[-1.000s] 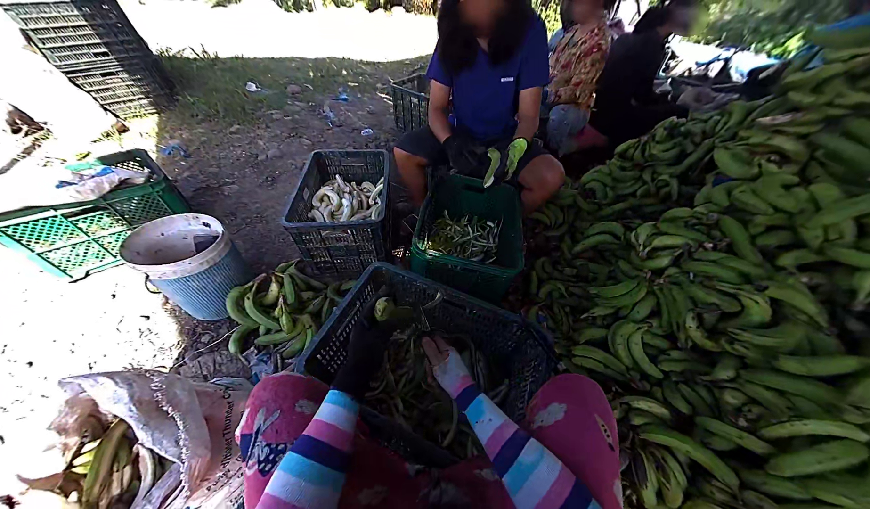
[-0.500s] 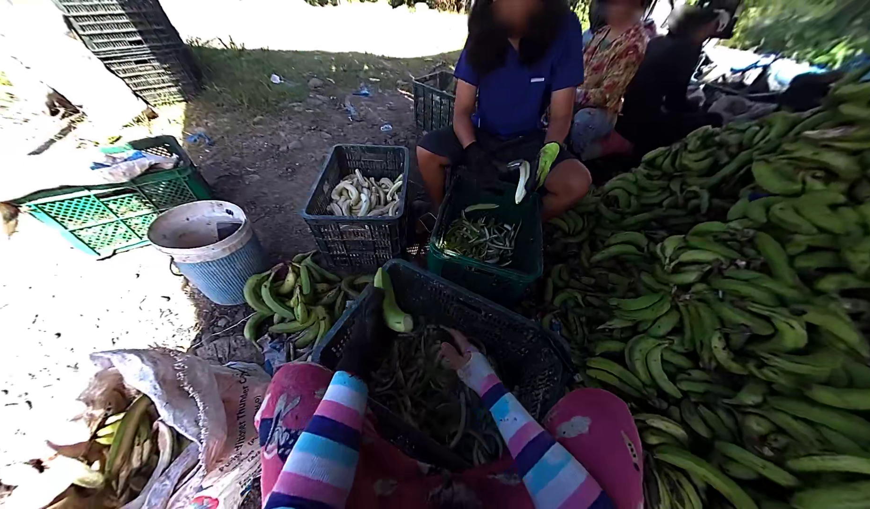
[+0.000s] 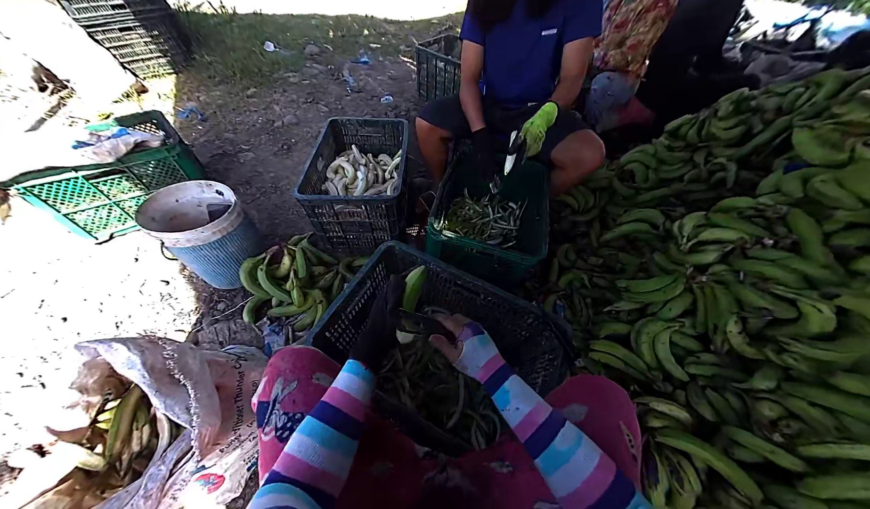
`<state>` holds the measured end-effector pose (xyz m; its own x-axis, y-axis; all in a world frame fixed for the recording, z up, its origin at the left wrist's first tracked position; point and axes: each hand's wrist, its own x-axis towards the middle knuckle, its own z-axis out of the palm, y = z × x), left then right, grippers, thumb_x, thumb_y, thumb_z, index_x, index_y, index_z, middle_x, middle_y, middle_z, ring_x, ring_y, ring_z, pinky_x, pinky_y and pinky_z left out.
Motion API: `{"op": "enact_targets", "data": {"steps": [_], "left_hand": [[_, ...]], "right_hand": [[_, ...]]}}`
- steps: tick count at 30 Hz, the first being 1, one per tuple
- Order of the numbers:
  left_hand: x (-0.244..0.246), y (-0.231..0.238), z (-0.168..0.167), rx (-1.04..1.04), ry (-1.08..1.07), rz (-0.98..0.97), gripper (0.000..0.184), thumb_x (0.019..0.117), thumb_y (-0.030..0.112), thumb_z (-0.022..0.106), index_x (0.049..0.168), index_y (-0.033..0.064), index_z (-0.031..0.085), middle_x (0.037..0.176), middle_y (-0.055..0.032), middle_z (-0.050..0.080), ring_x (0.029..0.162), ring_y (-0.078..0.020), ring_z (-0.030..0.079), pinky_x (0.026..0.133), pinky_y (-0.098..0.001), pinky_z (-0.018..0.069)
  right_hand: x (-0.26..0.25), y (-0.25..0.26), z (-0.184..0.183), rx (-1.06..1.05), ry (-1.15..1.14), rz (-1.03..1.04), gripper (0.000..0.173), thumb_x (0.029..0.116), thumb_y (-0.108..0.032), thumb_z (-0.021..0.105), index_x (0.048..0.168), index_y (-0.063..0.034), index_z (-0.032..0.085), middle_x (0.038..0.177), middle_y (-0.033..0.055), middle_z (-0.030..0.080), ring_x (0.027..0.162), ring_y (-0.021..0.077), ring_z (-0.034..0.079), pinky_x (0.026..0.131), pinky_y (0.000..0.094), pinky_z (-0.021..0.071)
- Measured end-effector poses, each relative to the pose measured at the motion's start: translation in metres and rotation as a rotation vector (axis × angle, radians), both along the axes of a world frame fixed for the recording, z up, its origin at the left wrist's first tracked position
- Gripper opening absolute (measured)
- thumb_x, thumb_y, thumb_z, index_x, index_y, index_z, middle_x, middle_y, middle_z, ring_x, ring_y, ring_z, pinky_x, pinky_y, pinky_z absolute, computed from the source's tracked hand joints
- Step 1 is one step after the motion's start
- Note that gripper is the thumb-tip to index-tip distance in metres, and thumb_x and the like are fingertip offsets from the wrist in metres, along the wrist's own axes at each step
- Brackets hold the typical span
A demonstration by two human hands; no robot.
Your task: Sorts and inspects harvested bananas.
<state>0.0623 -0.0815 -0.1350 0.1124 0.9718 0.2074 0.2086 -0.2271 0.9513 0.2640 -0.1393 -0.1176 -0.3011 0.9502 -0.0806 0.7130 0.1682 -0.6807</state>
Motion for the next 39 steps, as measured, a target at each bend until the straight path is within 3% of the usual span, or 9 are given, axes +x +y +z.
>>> {"op": "enact_targets", "data": {"steps": [5,9,14,20,26,32,34,36,39], "left_hand": [[0.009,-0.016,-0.012,0.257,0.249,0.019,0.048,0.097,0.015,0.048,0.129,-0.0196,0.054,0.128,-0.0326,0.061,0.121,-0.0324,0.061,0.108,-0.039,0.045],[0.001,-0.024,-0.031,-0.074,0.179,-0.194,0.043,0.1025,0.028,0.048,0.129,-0.0054,0.055,0.117,-0.0134,0.063,0.105,-0.0114,0.062,0.096,-0.0284,0.05],[-0.006,-0.045,-0.01,-0.153,0.358,-0.245,0.055,0.0968,0.038,0.054,0.138,0.0011,0.053,0.123,-0.0139,0.064,0.108,-0.0182,0.064,0.095,-0.0394,0.054],[-0.003,-0.047,-0.011,-0.469,-0.301,-0.062,0.053,0.111,0.045,0.027,0.141,0.0071,0.049,0.114,-0.0084,0.064,0.094,-0.0129,0.065,0.081,-0.0326,0.0571],[-0.003,-0.014,-0.019,-0.371,-0.355,0.016,0.035,0.1071,0.023,0.047,0.133,-0.0005,0.053,0.107,-0.0099,0.065,0.093,-0.0132,0.065,0.085,-0.0309,0.0559],[0.017,-0.012,-0.013,-0.46,-0.522,0.035,0.033,0.1015,0.01,0.055,0.13,-0.0033,0.046,0.093,-0.0116,0.065,0.076,-0.0173,0.067,0.07,-0.0335,0.0591],[0.018,-0.012,-0.011,-0.457,-0.524,0.027,0.03,0.1,0.009,0.057,0.127,-0.0027,0.049,0.09,-0.0098,0.064,0.074,-0.0163,0.066,0.068,-0.0328,0.0585],[0.017,-0.013,-0.008,-0.451,-0.506,0.007,0.03,0.0989,0.01,0.057,0.125,-0.0015,0.049,0.089,-0.0085,0.064,0.074,-0.0155,0.066,0.068,-0.0324,0.0586],[0.013,-0.013,-0.009,-0.413,-0.387,-0.003,0.034,0.0958,0.012,0.063,0.125,-0.0009,0.051,0.089,-0.0085,0.065,0.073,-0.0154,0.067,0.067,-0.0323,0.0591]], "right_hand": [[-0.001,0.02,-0.003,0.081,-0.14,-0.126,0.059,0.1001,-0.055,0.056,0.148,-0.0223,0.057,0.134,0.0232,0.063,0.129,0.0405,0.056,0.112,0.057,0.0383],[0.013,0.046,-0.016,0.006,-0.232,-0.324,0.057,0.1002,-0.06,0.054,0.149,-0.0292,0.056,0.141,0.02,0.061,0.135,0.0394,0.052,0.115,0.0573,0.0356],[0.026,0.056,-0.019,-0.074,-0.252,-0.468,0.057,0.1009,-0.06,0.052,0.148,-0.0295,0.056,0.141,0.0188,0.061,0.135,0.0368,0.053,0.115,0.0571,0.0353],[0.038,0.055,-0.01,-0.075,-0.152,-0.596,0.06,0.103,-0.055,0.053,0.149,-0.0177,0.054,0.137,0.0212,0.063,0.13,0.0382,0.058,0.111,0.0567,0.0414],[-0.013,0.023,-0.011,-0.143,-0.053,-0.355,0.058,0.1051,-0.054,0.049,0.149,-0.0171,0.055,0.139,0.0177,0.064,0.131,0.0335,0.059,0.112,0.0538,0.0418],[-0.002,0.017,-0.007,-0.217,-0.013,-0.312,0.056,0.1059,-0.053,0.047,0.147,-0.0174,0.057,0.138,0.0147,0.065,0.13,0.0306,0.061,0.111,0.0543,0.0425],[0.003,0.017,-0.002,-0.368,0.144,-0.338,0.051,0.1073,-0.05,0.047,0.142,-0.0161,0.061,0.124,0.0092,0.07,0.108,0.0196,0.067,0.097,0.0434,0.0506],[0.003,0.016,0.0,-0.541,0.363,-0.419,0.053,0.1095,-0.051,0.039,0.137,-0.0103,0.06,0.082,0.0044,0.062,0.063,0.0127,0.057,0.059,0.0296,0.0494],[0.013,0.021,0.002,-0.647,0.615,-0.602,0.059,0.1092,-0.057,0.028,0.129,-0.0078,0.054,0.066,0.0031,0.055,0.049,0.0133,0.053,0.047,0.0277,0.0477]]}}
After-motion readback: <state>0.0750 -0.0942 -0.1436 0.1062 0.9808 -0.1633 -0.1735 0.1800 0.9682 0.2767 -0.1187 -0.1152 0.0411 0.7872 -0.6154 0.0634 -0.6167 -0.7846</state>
